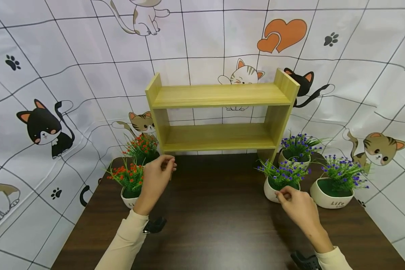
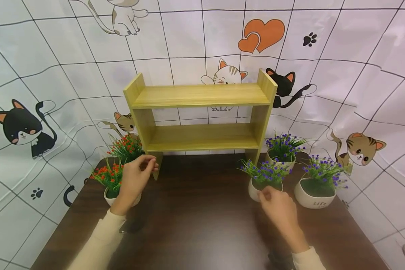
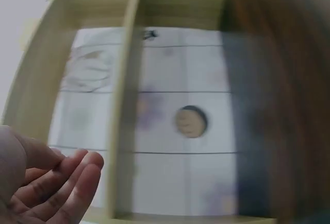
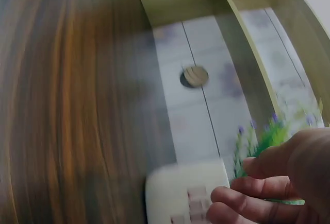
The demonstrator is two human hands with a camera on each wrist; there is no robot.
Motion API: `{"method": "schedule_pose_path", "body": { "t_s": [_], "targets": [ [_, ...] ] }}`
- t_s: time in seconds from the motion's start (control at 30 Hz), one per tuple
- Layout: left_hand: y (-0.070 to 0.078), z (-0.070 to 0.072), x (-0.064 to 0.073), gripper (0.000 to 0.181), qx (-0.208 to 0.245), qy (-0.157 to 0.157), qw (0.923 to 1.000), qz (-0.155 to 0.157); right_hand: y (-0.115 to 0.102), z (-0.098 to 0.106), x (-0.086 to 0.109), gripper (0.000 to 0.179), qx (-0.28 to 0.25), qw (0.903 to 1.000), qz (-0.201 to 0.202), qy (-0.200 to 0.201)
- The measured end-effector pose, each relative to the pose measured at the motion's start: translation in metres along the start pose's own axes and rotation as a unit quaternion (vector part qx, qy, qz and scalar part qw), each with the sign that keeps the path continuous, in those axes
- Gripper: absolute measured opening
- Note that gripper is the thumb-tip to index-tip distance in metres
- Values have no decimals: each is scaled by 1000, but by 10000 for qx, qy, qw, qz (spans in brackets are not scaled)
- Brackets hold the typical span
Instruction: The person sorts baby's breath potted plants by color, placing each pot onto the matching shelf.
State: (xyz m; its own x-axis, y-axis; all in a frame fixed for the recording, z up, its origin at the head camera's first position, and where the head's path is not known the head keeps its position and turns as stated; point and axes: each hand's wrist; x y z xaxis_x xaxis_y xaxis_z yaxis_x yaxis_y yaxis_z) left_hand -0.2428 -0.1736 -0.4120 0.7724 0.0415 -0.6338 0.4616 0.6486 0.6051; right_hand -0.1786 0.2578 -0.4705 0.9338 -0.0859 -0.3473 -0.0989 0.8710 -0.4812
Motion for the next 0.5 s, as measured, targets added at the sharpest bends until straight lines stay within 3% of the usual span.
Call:
{"method": "schedule_pose_path", "body": {
  "t_s": [0.13, 0.33, 0.5],
  "targets": [
    [10, 21, -19, 15, 380, 166, 9991, 74, 20, 13, 0, 26, 76, 9994, -332, -28],
    [23, 44, -47, 17, 573, 578, 9967, 19, 35, 22, -6, 43, -178, 9972, -665, -304],
    [23, 52, -68, 20, 419, 886, 9951, 102, 42, 19, -13, 82, -317, 9943, -844, -562]
  ]
}}
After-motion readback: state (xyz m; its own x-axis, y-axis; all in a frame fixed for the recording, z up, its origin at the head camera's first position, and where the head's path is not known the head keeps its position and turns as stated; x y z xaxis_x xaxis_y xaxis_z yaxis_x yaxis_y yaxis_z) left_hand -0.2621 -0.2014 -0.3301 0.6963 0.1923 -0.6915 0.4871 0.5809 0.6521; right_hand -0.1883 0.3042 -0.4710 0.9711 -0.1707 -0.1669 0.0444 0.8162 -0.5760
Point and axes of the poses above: each hand's wrist, its own x-axis away from the middle knuckle, its own z-axis out of the back of the hand, y = z × x, and after that the axes turned 3 degrees about y, right-handed
